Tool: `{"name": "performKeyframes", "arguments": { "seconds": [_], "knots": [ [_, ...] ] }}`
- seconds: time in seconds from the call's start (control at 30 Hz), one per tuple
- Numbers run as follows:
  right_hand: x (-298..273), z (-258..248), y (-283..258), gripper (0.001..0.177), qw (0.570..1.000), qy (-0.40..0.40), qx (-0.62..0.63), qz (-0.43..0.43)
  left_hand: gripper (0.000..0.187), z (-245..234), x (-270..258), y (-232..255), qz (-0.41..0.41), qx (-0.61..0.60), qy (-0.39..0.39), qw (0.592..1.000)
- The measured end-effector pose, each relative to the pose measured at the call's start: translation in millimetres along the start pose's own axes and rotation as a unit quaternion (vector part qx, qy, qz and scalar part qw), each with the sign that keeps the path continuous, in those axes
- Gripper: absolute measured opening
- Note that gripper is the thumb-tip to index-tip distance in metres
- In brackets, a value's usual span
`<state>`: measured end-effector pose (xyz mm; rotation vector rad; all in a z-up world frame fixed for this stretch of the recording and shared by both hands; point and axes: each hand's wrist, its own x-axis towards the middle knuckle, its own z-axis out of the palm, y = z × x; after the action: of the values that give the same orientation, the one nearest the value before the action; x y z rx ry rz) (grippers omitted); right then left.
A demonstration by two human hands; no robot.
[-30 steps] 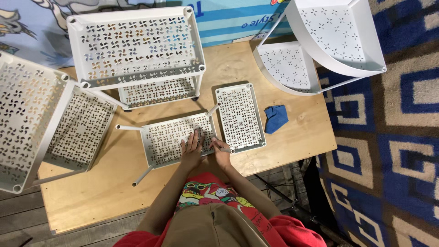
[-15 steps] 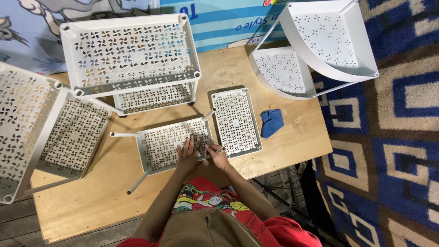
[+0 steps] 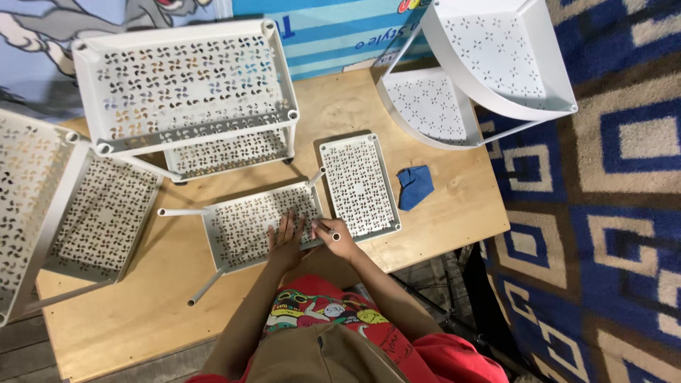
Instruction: The person assembles a white plastic storage rack by inserting corner posts into perforated trays, stacking trays, and wiping the surface with a blue cloth. The person handles multiple trays and posts, aligning and securing them into a multi-tiered rack structure.
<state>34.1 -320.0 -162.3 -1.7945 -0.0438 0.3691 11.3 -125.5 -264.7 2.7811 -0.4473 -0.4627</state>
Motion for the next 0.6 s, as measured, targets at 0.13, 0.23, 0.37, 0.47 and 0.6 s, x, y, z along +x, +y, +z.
{"name": "performKeyframes", "arguments": {
  "seconds": [0.13,0.23,0.37,0.47,0.6],
  "knots": [
    [-11,-3,1,0.020,0.997,0.051,0.047,-0.036,0.109,-10,0,3,0.001,-0.017,-0.021,1.000],
    [-26,-13,10,0.025,0.993,0.107,0.051,-0.011,0.112,-25,-4,3,-0.006,-0.041,-0.060,0.997],
    [-47,-36,29,0.032,0.970,0.167,0.155,0.085,0.108,-40,-1,21,-0.007,-0.080,0.020,0.997],
    [-45,-54,46,0.029,0.973,0.227,0.041,-0.018,0.083,-46,4,51,-0.008,-0.160,0.060,0.985],
    [-25,-68,70,0.022,0.956,0.278,-0.095,-0.012,0.066,-55,16,94,-0.025,-0.110,0.062,0.992]
  ]
}}
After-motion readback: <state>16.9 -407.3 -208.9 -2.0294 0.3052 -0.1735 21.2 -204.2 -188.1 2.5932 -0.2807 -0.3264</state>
